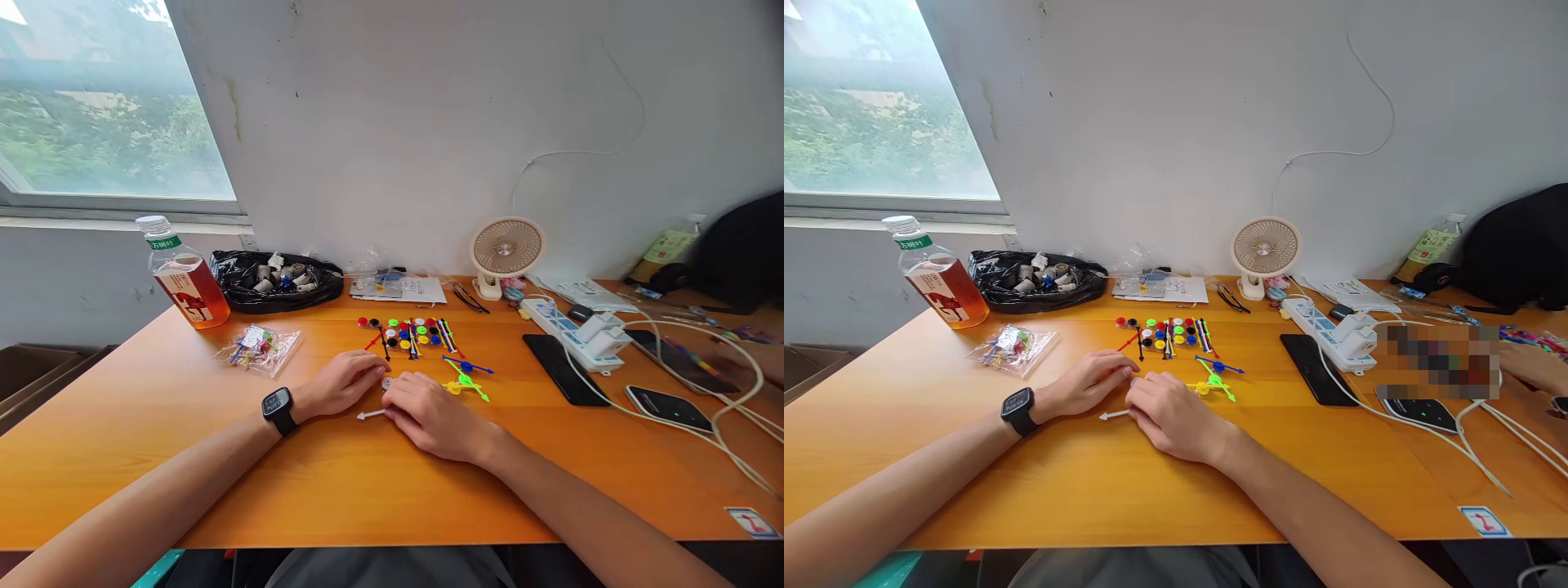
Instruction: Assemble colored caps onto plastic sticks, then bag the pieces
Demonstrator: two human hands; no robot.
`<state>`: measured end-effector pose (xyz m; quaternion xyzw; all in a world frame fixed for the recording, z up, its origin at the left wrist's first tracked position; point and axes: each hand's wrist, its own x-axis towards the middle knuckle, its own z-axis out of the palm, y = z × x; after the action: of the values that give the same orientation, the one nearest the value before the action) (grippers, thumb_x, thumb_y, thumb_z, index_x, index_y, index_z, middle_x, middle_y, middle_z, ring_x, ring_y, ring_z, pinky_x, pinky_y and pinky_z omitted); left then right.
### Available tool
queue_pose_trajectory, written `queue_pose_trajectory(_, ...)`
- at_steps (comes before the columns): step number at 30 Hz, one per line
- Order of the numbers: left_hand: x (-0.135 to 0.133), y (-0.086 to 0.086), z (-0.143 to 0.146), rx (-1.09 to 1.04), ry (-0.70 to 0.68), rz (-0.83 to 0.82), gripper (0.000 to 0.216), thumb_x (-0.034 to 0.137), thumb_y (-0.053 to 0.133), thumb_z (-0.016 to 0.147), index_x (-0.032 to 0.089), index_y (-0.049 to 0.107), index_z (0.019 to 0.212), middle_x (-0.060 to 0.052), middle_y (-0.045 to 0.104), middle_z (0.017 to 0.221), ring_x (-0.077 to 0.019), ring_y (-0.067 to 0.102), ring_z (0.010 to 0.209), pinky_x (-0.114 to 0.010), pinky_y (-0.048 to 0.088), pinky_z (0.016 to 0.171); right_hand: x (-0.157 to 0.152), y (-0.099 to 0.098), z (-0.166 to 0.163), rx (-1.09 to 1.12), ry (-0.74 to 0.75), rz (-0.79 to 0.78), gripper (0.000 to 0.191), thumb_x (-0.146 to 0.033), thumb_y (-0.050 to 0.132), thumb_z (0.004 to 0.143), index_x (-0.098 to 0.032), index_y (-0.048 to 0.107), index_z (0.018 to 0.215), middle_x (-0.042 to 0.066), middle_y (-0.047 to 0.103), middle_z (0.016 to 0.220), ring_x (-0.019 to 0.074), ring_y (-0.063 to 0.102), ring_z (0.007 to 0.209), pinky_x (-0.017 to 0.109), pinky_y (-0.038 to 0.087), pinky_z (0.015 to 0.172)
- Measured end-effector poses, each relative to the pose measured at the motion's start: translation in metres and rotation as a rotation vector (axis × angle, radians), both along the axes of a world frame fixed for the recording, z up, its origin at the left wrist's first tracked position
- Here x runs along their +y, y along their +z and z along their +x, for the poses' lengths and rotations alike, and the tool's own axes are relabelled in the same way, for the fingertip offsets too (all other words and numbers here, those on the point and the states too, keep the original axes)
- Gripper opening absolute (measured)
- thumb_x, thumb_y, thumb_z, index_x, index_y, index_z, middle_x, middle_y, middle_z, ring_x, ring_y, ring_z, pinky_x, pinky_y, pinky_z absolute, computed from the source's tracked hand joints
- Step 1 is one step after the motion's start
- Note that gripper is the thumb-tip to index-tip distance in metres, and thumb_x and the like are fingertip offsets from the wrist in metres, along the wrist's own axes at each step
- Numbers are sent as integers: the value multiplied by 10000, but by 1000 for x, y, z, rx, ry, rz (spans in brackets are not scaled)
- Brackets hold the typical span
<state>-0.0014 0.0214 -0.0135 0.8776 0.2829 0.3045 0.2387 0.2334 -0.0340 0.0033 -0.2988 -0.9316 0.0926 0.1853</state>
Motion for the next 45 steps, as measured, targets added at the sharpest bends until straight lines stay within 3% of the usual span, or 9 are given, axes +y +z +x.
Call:
queue_pose_trajectory(3, -3, 4, -2, -63, 16, 16, 351, 336, 428, 1119, 170, 709, 989, -69, 742, 942, -175, 668, 844, -276, 503, 799, 2, -2, 1, 127, -133, -24, 78, -173, 522, 1055, -203, 577, 1008, 59, 681, 953, 216, 605, 876, 336, 436, 811)
queue_pose_trajectory(5, -5, 5, -3, -98, 25, 42, 294, 368, 521, 1087, 169, 708, 978, -55, 733, 889, -164, 649, 789, -267, 500, 756, 5, -4, 2, 197, -203, -50, 76, -165, 515, 1057, -211, 555, 1012, 52, 682, 953, 212, 608, 866, 331, 432, 794)
queue_pose_trajectory(9, -6, -1, 1, -88, 32, 76, 192, 370, 686, 999, 186, 739, 1010, -33, 743, 855, -148, 653, 746, -253, 505, 725, 10, -9, 3, 303, -242, -138, 82, -168, 494, 1065, -229, 534, 1027, 47, 682, 974, 208, 635, 881, 325, 455, 790)
queue_pose_trajectory(15, -2, -6, 1, -82, 94, 109, 112, 262, 647, 993, 189, 724, 956, -9, 717, 788, -120, 603, 664, -228, 464, 641, 13, -12, 4, 383, -295, -205, 65, -225, 500, 1075, -237, 558, 1048, 37, 684, 969, 196, 647, 868, 320, 479, 786)
queue_pose_trajectory(26, 0, -5, -2, 23, 35, 83, 131, 181, 666, 901, 201, 747, 1002, -18, 723, 818, -130, 608, 657, -237, 469, 640, 18, -18, 6, 315, -277, -171, 146, -120, 592, 992, -218, 635, 892, 17, 689, 872, 177, 619, 826, 276, 424, 713)
queue_pose_trajectory(36, 2, -8, 0, 49, 36, 63, 146, 298, 643, 980, 224, 764, 1016, -41, 731, 860, -152, 643, 711, -238, 497, 650, 19, -19, 5, 323, -300, -152, 154, -86, 618, 946, -205, 669, 861, 19, 687, 850, 176, 612, 811, 278, 422, 705)
queue_pose_trajectory(45, 3, -10, 3, 17, -15, 70, 155, 238, 622, 994, 215, 776, 985, -62, 772, 972, -188, 713, 883, -292, 556, 839, 21, -20, 5, 337, -300, -196, 144, -115, 623, 950, -202, 649, 838, 13, 666, 823, 168, 586, 775, 271, 399, 676)
